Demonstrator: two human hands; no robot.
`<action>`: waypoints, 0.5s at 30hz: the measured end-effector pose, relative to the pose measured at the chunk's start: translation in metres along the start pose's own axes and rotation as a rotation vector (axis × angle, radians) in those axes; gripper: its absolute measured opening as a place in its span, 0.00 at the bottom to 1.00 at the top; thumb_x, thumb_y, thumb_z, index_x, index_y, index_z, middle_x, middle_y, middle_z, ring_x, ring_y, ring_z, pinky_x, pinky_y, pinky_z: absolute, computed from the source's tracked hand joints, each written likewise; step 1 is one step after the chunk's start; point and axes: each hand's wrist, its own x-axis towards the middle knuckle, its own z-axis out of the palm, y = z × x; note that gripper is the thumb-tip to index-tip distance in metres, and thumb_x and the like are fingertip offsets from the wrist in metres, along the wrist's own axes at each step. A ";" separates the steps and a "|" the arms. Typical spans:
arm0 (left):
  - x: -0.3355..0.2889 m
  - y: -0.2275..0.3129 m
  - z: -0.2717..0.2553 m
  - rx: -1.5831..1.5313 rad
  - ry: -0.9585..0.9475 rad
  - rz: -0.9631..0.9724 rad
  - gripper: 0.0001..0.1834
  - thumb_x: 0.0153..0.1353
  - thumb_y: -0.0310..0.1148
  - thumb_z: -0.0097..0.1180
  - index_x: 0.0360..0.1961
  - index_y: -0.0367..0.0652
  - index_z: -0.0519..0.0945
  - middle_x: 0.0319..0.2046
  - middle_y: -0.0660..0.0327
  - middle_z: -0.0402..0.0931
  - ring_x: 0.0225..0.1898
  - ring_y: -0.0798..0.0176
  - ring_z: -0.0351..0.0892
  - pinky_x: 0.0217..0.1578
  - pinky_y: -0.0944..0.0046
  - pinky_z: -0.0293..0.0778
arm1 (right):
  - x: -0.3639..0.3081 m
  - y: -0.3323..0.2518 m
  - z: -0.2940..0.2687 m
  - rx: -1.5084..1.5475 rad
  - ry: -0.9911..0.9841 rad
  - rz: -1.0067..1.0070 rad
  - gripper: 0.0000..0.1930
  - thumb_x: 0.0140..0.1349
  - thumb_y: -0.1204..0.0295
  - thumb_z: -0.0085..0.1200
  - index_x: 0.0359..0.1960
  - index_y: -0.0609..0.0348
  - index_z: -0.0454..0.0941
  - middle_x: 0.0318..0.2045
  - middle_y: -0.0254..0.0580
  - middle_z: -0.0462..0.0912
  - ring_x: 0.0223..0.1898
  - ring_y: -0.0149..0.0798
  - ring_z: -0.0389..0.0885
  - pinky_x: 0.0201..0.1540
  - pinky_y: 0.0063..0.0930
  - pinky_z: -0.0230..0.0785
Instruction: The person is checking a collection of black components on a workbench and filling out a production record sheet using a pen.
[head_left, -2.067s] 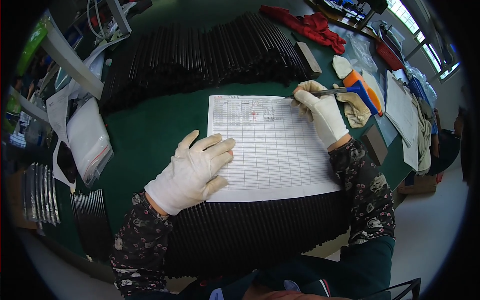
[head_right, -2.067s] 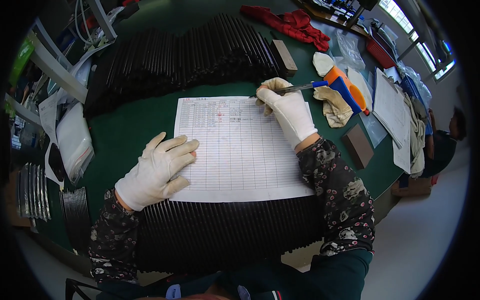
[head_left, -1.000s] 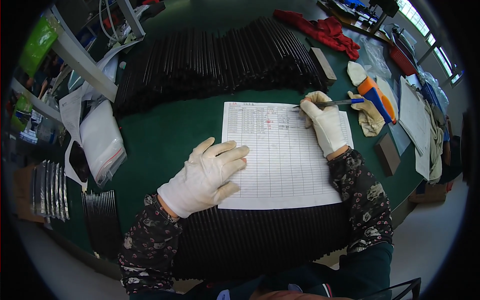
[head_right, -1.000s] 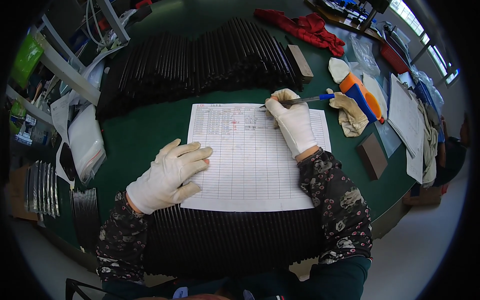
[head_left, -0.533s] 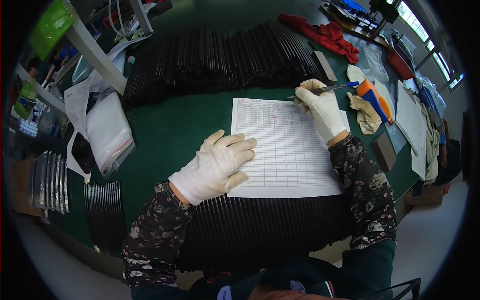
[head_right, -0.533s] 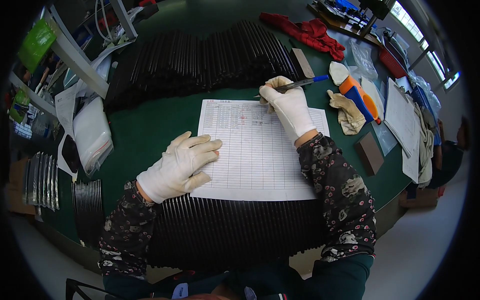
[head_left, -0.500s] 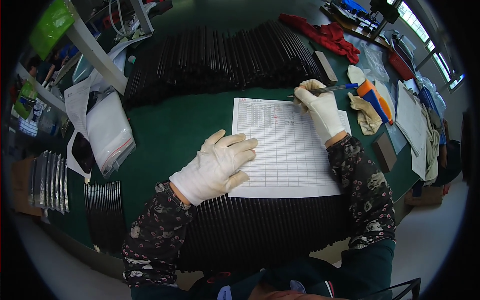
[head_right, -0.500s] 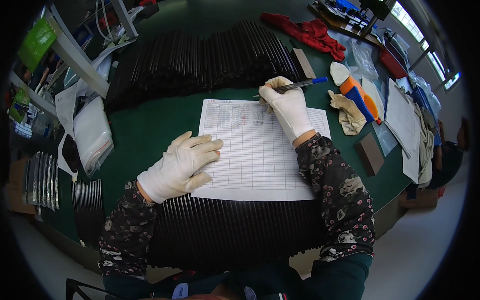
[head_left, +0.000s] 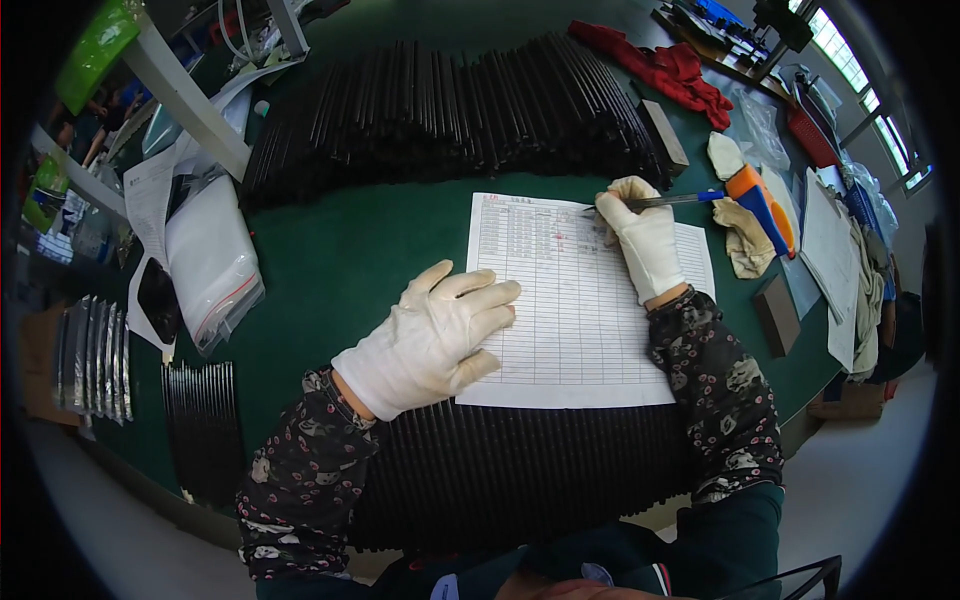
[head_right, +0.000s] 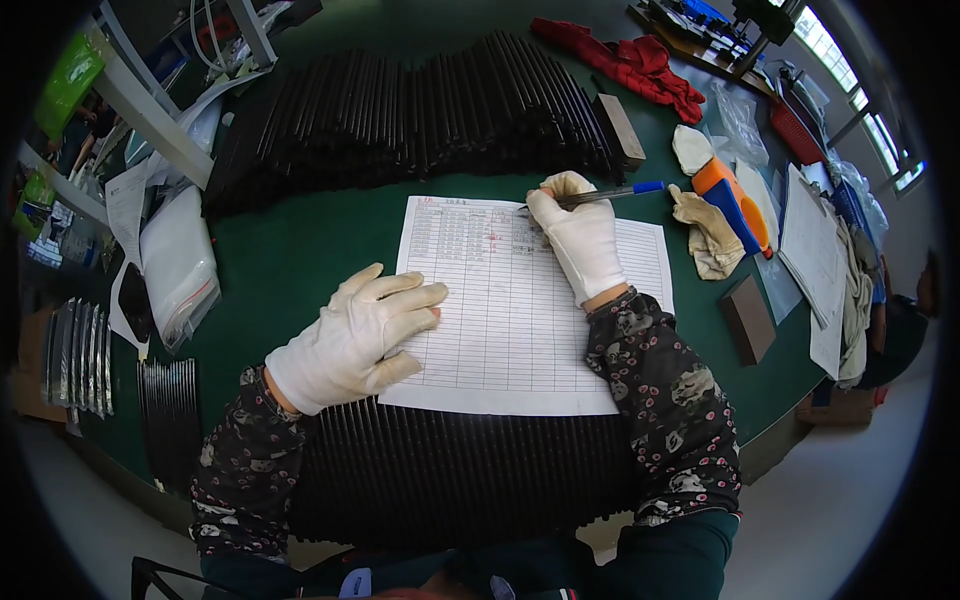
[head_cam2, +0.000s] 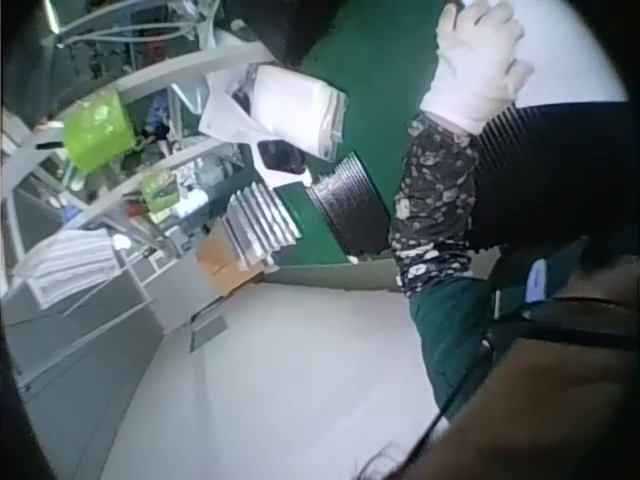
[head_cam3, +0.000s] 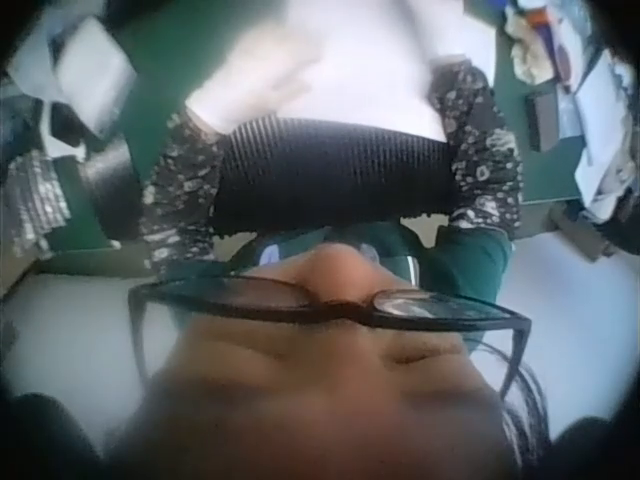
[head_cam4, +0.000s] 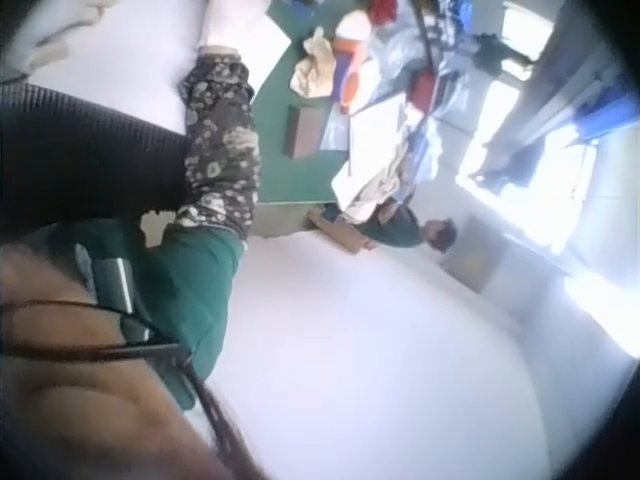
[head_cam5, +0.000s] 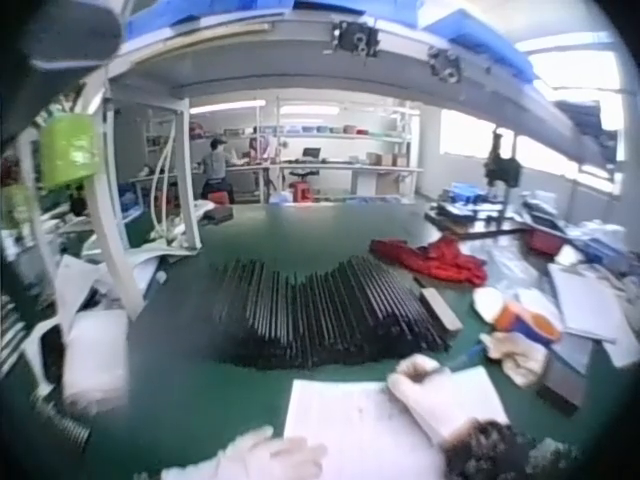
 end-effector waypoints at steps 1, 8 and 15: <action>0.001 0.000 0.000 -0.001 0.003 0.002 0.22 0.51 0.36 0.60 0.47 0.39 0.77 0.57 0.57 0.70 0.60 0.53 0.66 0.62 0.40 0.56 | 0.001 0.002 -0.001 0.001 0.001 -0.011 0.06 0.57 0.72 0.57 0.28 0.60 0.75 0.20 0.32 0.76 0.21 0.22 0.70 0.24 0.15 0.64; 0.000 0.001 -0.001 -0.002 -0.002 -0.004 0.23 0.50 0.36 0.62 0.48 0.40 0.76 0.57 0.57 0.70 0.61 0.53 0.65 0.62 0.40 0.55 | 0.003 0.009 -0.001 -0.143 -0.012 -0.130 0.08 0.53 0.71 0.59 0.24 0.62 0.73 0.19 0.31 0.72 0.23 0.24 0.67 0.29 0.19 0.65; -0.001 0.002 0.000 -0.011 0.041 0.015 0.24 0.49 0.35 0.64 0.48 0.41 0.76 0.57 0.57 0.71 0.60 0.53 0.66 0.62 0.41 0.56 | 0.002 0.008 0.001 -0.195 -0.028 -0.103 0.09 0.53 0.71 0.59 0.24 0.62 0.73 0.19 0.32 0.73 0.23 0.25 0.68 0.30 0.20 0.66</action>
